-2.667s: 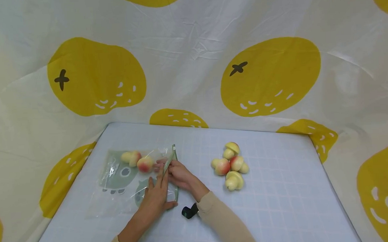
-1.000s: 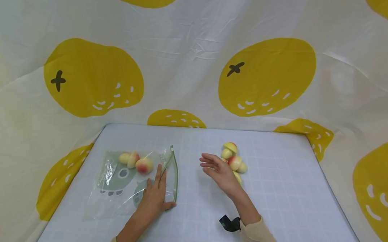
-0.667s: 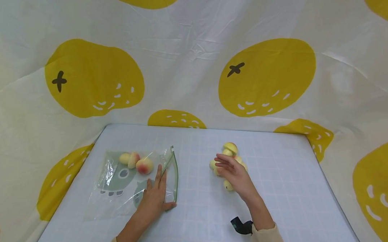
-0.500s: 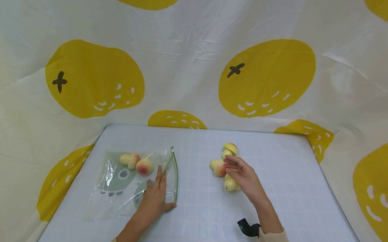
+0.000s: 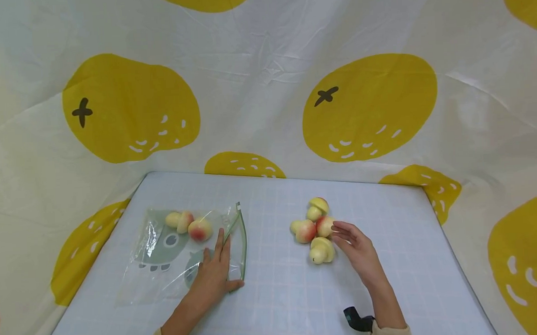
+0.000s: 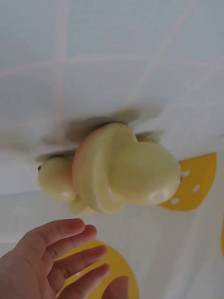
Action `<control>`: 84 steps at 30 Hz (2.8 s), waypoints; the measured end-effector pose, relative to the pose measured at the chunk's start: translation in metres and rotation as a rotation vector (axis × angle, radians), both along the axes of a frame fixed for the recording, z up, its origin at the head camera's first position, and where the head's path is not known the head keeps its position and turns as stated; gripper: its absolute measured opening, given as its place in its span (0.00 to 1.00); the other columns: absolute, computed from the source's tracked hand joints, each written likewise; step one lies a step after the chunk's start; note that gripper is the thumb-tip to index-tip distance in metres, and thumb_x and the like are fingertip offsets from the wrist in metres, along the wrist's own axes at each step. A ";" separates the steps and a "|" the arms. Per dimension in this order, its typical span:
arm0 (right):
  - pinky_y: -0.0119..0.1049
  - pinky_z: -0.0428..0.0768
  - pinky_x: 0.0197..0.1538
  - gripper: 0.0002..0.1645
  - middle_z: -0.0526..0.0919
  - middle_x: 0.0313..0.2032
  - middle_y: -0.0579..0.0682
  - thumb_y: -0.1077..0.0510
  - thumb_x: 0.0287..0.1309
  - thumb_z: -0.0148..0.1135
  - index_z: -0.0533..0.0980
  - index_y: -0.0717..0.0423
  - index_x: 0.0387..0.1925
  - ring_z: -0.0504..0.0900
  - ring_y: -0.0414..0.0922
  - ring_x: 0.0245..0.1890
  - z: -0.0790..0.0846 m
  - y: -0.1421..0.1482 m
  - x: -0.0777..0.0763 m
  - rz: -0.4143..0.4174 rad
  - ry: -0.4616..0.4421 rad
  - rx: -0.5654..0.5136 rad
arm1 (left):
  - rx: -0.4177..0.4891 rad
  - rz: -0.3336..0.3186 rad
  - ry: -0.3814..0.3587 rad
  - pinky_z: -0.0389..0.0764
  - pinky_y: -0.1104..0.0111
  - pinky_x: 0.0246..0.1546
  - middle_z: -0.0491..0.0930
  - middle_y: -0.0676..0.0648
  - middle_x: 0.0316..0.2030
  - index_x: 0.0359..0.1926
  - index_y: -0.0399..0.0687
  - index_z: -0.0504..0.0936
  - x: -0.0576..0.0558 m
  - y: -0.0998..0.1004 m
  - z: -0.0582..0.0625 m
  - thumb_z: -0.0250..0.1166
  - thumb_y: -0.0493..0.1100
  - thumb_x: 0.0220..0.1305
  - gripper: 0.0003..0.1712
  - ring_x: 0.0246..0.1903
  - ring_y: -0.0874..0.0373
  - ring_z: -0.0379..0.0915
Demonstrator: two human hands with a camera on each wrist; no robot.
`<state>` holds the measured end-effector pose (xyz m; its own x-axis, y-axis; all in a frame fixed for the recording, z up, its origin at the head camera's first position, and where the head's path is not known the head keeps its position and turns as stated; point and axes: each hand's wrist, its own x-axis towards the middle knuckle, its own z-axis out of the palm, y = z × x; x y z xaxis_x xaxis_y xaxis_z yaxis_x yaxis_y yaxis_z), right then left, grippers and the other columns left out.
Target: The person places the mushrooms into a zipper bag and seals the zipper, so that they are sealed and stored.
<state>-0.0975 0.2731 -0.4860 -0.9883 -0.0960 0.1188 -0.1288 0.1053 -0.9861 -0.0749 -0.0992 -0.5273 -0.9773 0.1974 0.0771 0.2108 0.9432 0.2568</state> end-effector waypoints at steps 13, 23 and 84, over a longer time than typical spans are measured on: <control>0.25 0.75 0.51 0.26 0.76 0.59 0.63 0.59 0.67 0.64 0.72 0.68 0.61 0.78 0.38 0.51 -0.031 0.005 0.001 -0.065 -0.118 0.140 | 0.012 -0.005 -0.013 0.77 0.36 0.43 0.39 0.38 0.78 0.77 0.36 0.52 0.000 0.000 0.002 0.83 0.62 0.37 0.74 0.57 0.19 0.64; 0.27 0.77 0.50 0.29 0.73 0.61 0.62 0.57 0.63 0.69 0.73 0.66 0.62 0.78 0.36 0.51 -0.043 0.002 0.000 -0.065 -0.214 0.124 | 0.014 0.005 -0.027 0.77 0.36 0.44 0.39 0.38 0.78 0.77 0.37 0.52 -0.001 0.000 0.001 0.84 0.62 0.37 0.74 0.57 0.20 0.65; 0.38 0.83 0.45 0.28 0.78 0.53 0.57 0.63 0.68 0.62 0.67 0.72 0.64 0.81 0.41 0.47 -0.022 -0.015 0.004 -0.026 -0.239 -0.037 | 0.043 0.012 -0.063 0.74 0.33 0.46 0.38 0.38 0.78 0.77 0.36 0.52 -0.001 0.000 0.002 0.84 0.60 0.38 0.73 0.59 0.19 0.63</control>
